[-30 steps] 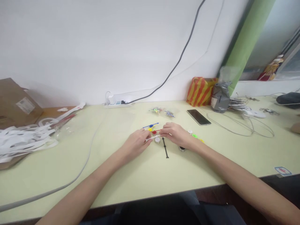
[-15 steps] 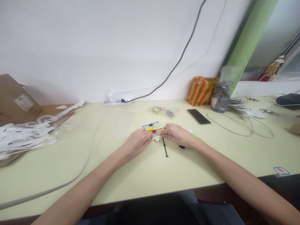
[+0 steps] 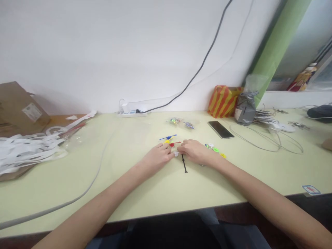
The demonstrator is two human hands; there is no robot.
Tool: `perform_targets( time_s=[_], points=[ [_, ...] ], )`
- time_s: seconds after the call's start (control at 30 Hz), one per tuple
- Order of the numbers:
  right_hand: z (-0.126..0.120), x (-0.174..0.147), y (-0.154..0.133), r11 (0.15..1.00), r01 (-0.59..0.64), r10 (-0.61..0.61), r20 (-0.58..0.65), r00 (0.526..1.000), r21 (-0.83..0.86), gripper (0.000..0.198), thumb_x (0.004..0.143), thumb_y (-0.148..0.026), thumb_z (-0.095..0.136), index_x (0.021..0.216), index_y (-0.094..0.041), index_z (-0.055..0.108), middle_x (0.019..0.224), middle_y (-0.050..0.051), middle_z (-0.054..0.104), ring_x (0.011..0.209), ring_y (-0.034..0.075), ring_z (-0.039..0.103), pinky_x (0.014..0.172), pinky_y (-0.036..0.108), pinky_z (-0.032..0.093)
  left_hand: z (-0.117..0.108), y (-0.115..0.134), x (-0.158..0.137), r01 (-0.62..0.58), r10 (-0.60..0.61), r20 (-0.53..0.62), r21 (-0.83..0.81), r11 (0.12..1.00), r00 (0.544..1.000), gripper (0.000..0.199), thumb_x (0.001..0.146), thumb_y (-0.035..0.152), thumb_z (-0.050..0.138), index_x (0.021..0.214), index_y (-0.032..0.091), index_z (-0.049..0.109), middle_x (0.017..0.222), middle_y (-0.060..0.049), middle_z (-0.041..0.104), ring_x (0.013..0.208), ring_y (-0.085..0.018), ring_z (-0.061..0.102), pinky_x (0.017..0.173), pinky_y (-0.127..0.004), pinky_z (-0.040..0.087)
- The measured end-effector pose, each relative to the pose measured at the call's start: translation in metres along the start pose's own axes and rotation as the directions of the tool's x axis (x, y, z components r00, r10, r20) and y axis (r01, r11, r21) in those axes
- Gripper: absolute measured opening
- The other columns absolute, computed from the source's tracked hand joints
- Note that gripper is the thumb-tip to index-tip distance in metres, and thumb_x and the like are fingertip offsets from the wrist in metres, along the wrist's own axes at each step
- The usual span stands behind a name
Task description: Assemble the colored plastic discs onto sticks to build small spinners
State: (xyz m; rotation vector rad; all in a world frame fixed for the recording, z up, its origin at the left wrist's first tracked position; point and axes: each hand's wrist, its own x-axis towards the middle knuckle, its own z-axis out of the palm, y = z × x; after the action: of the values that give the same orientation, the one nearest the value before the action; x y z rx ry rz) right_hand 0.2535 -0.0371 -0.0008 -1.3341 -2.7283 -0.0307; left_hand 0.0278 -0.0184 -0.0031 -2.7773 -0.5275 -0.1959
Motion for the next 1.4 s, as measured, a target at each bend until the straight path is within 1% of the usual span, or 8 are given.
perform_targets(
  time_s=[0.2, 0.37, 0.53, 0.67, 0.77, 0.83, 1.2, 1.4],
  points=[
    [-0.01, -0.002, -0.009, 0.999, -0.017, 0.019, 0.031, 0.999, -0.046, 0.021, 0.093, -0.006, 0.048, 0.086, -0.018, 0.064, 0.081, 0.008, 0.066, 0.076, 0.021, 0.055, 0.066, 0.03, 0.027, -0.004, -0.001, 0.001, -0.01, 0.011, 0.016, -0.025, 1.0, 1.0, 0.017, 0.097, 0.008, 0.047, 0.1, 0.016, 0.063, 0.089, -0.008, 0.063, 0.088, -0.024, 0.06, 0.08, -0.035, 0.041],
    [-0.006, 0.003, -0.015, 0.994, -0.011, 0.017, 0.048, 0.999, -0.107, 0.022, 0.089, -0.001, 0.051, 0.093, -0.017, 0.066, 0.086, 0.009, 0.069, 0.086, 0.023, 0.06, 0.075, 0.031, 0.034, -0.004, 0.001, 0.003, -0.013, 0.011, 0.066, 0.033, 0.999, 0.998, 0.018, 0.097, 0.009, 0.047, 0.104, 0.015, 0.062, 0.094, -0.009, 0.064, 0.087, -0.022, 0.06, 0.083, -0.035, 0.043],
    [-0.004, 0.003, -0.014, 0.996, -0.003, 0.007, 0.034, 0.999, -0.092, 0.022, 0.088, 0.0, 0.051, 0.093, -0.017, 0.065, 0.09, 0.009, 0.07, 0.09, 0.023, 0.061, 0.076, 0.031, 0.034, -0.001, -0.001, -0.001, 0.012, -0.012, 0.039, 0.014, 1.0, 0.999, 0.021, 0.098, 0.007, 0.043, 0.104, 0.015, 0.062, 0.091, -0.008, 0.064, 0.086, -0.022, 0.061, 0.078, -0.034, 0.044],
    [-0.007, -0.002, -0.007, 1.0, 0.0, 0.0, 0.025, 1.0, 0.019, 0.021, 0.097, -0.01, 0.045, 0.085, -0.018, 0.06, 0.085, 0.008, 0.067, 0.08, 0.021, 0.059, 0.066, 0.029, 0.031, 0.002, -0.007, -0.006, 0.064, -0.066, -0.013, -0.133, 0.989, 0.998, 0.024, 0.102, 0.012, 0.038, 0.093, 0.016, 0.06, 0.089, -0.006, 0.065, 0.085, -0.02, 0.061, 0.078, -0.033, 0.044],
    [-0.007, -0.005, -0.003, 0.996, -0.005, 0.002, 0.026, 1.0, 0.084, 0.023, 0.102, -0.018, 0.042, 0.086, -0.018, 0.059, 0.084, 0.008, 0.066, 0.077, 0.02, 0.058, 0.063, 0.028, 0.03, 0.003, -0.012, -0.008, 0.117, -0.134, -0.034, -0.315, 0.942, 0.99, 0.027, 0.105, 0.021, 0.038, 0.089, 0.018, 0.059, 0.086, -0.004, 0.064, 0.08, -0.018, 0.06, 0.071, -0.029, 0.042],
    [-0.005, -0.005, -0.002, 0.996, -0.003, 0.001, 0.021, 1.0, 0.086, 0.022, 0.103, -0.019, 0.043, 0.089, -0.017, 0.059, 0.086, 0.009, 0.066, 0.078, 0.02, 0.058, 0.064, 0.029, 0.03, 0.003, -0.013, -0.009, 0.14, -0.161, -0.023, -0.382, 0.914, 0.987, 0.027, 0.104, 0.022, 0.039, 0.085, 0.018, 0.058, 0.083, -0.003, 0.063, 0.077, -0.017, 0.058, 0.069, -0.028, 0.04],
    [-0.008, -0.01, -0.012, 0.994, 0.085, -0.086, 0.001, 0.996, 0.065, 0.027, 0.105, -0.027, 0.043, 0.089, -0.017, 0.062, 0.087, 0.008, 0.067, 0.079, 0.02, 0.058, 0.069, 0.03, 0.031, -0.011, -0.007, -0.008, 0.163, -0.18, 0.005, -0.451, 0.877, 0.984, 0.027, 0.101, 0.021, 0.041, 0.08, 0.018, 0.058, 0.077, -0.002, 0.059, 0.072, -0.017, 0.054, 0.067, -0.028, 0.036],
    [-0.011, -0.009, -0.009, 0.998, 0.004, -0.002, -0.025, 1.0, 0.066, 0.025, 0.103, -0.027, 0.046, 0.085, -0.018, 0.06, 0.088, 0.007, 0.068, 0.079, 0.019, 0.058, 0.065, 0.029, 0.027, -0.013, -0.007, -0.009, 0.186, -0.199, 0.014, -0.429, 0.884, 0.98, 0.026, 0.101, 0.023, 0.042, 0.083, 0.018, 0.06, 0.078, -0.002, 0.06, 0.073, -0.016, 0.055, 0.066, -0.028, 0.036]
  ],
)
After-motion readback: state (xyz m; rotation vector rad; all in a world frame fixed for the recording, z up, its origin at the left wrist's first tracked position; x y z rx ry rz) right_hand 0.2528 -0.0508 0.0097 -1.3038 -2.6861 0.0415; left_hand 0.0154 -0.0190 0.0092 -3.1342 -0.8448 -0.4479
